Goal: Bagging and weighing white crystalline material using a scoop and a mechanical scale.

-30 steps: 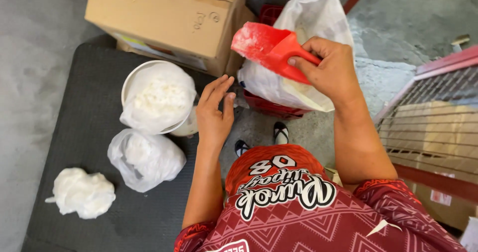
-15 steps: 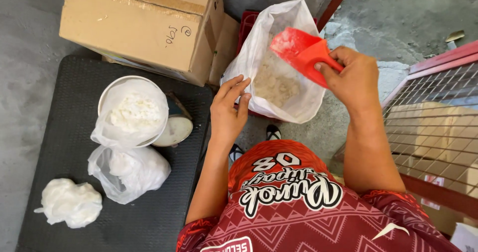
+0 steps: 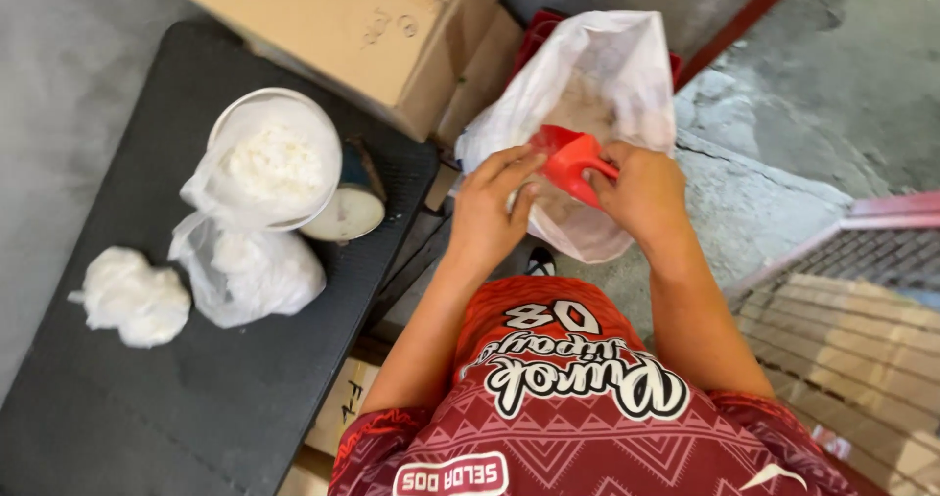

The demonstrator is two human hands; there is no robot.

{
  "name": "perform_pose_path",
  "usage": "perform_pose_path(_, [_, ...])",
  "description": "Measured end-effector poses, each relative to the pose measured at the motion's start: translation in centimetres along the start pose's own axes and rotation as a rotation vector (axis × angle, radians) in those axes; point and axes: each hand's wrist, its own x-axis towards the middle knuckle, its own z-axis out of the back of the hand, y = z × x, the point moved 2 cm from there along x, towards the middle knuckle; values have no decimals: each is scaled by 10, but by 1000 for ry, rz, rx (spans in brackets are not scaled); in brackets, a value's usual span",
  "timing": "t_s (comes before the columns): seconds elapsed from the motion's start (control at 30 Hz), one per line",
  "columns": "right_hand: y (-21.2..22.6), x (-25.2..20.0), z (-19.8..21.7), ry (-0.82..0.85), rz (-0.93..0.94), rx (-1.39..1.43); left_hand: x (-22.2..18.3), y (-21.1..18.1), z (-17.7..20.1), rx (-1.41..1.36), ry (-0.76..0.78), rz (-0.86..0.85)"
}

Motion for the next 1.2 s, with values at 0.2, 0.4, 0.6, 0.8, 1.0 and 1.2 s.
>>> perform_pose_path(0.2, [-16,9,-30,-19,147,30,-7,8,-5,27,-4,-1])
perform_pose_path(0.4, [17,10,-21,-22,156,-70,-16,23,30,27,-69,14])
perform_pose_path(0.6, [121,8,-12,-124,288,223,-40,56,127,136,-446,62])
perform_pose_path(0.8, [228,55,-88,56,402,216,-77,109,226,316,-744,177])
perform_pose_path(1.0, [288,95,-149,88,447,46,-92,159,240,233,-591,304])
perform_pose_path(1.2, [313,109,-120,-170,632,45,-96,165,261,15,-616,334])
